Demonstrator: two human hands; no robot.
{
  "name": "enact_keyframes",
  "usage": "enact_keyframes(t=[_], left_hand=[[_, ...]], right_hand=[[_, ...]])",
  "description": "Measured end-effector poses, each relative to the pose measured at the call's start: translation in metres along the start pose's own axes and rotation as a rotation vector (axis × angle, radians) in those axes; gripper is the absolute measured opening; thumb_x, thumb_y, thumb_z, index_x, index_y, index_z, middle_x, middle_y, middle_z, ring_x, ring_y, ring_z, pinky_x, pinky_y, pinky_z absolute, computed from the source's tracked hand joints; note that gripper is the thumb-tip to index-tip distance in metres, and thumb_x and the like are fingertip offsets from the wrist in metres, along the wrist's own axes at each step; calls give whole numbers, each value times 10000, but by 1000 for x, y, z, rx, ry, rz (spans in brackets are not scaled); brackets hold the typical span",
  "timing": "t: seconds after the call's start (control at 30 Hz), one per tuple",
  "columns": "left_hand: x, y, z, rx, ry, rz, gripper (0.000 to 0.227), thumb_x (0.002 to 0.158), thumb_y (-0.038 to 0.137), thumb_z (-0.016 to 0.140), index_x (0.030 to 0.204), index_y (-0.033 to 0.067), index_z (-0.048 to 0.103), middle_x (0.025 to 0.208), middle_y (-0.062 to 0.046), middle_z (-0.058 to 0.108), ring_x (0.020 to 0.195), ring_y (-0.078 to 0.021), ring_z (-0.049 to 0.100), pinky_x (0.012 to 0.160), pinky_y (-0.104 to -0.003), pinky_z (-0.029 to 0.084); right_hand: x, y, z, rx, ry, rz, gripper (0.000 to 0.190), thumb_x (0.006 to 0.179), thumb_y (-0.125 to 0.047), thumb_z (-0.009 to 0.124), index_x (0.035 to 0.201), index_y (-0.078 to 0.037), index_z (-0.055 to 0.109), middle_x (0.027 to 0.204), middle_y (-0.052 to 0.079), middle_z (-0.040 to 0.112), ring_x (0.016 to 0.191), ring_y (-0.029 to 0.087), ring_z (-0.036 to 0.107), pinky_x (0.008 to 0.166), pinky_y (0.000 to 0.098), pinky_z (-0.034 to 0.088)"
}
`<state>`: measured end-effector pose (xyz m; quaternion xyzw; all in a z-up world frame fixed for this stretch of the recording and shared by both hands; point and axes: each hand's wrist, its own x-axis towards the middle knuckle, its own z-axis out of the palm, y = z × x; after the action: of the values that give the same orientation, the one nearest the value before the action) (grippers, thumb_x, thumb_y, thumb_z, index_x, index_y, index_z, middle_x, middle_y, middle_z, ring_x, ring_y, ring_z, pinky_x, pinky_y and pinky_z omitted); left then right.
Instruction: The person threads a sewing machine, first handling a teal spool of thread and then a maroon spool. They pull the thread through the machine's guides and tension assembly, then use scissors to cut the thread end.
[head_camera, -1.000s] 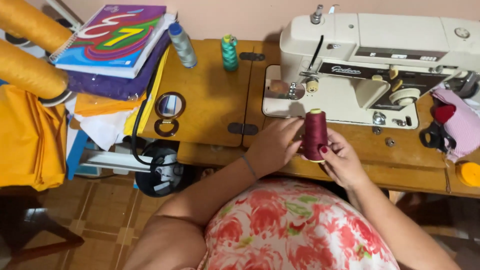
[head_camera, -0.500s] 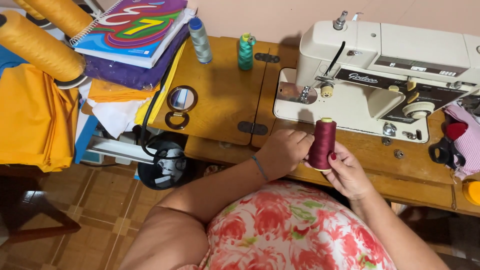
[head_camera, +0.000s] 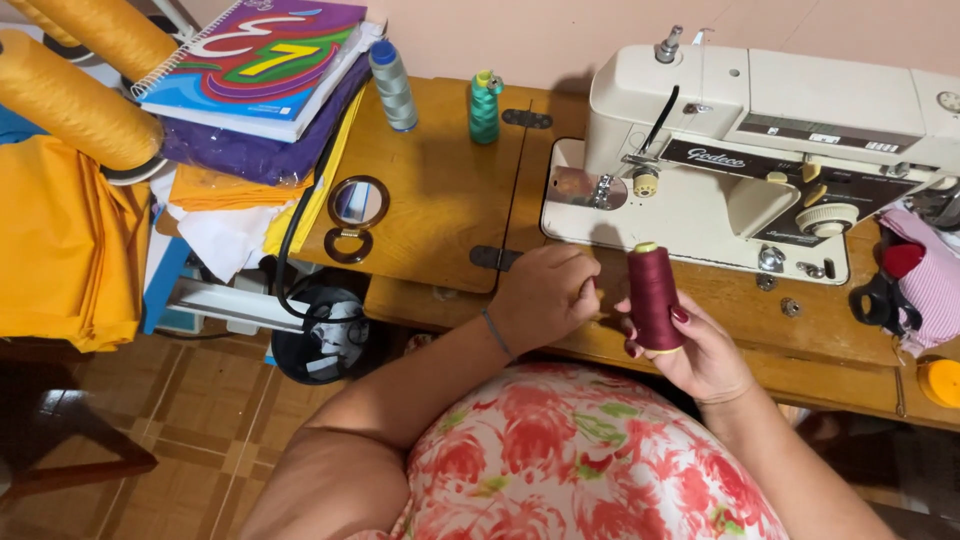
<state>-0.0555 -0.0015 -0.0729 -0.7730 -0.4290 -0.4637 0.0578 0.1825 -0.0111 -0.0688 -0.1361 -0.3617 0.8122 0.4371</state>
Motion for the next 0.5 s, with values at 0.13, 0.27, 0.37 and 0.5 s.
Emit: enact_keyframes(t=[0.13,0.27,0.37,0.5], left_hand=[[16,26,-28,-230,-90,-202,454,852,307,659,1294,214,612,1106,-72,655,1032,-335,703,882,-412,571],[37,38,-57,-355,-245,-48,814,752,218,794,1496,194,465,1552,-254,419,1370,-525,509,1158,-586,422],[32,40,-49,-491,-283,-13,714,803,99,760,1464,172,500,1567,-234,410,1390,-483,523,1128,-612,443],[27,30,-36,-563,-202,20,460,881,224,729,1331,196,639,1353,-105,629,1253,-378,641,1075,-511,505]], right_hand=[[-2,-6,3,-593,229,-56,859,717,-52,794,1512,-7,474,1198,213,654,975,343,701,711,506,638],[-7,-27,14,-1200,282,-138,973,581,-134,971,1444,-95,524,1195,125,742,1072,284,699,823,425,553],[-13,-31,21,-1497,371,-224,811,576,-215,994,1299,-145,634,1140,94,748,1074,319,706,843,467,561],[-13,-33,37,-1454,351,-337,703,582,-123,978,1216,-98,676,1118,126,747,1053,339,709,859,472,552]])
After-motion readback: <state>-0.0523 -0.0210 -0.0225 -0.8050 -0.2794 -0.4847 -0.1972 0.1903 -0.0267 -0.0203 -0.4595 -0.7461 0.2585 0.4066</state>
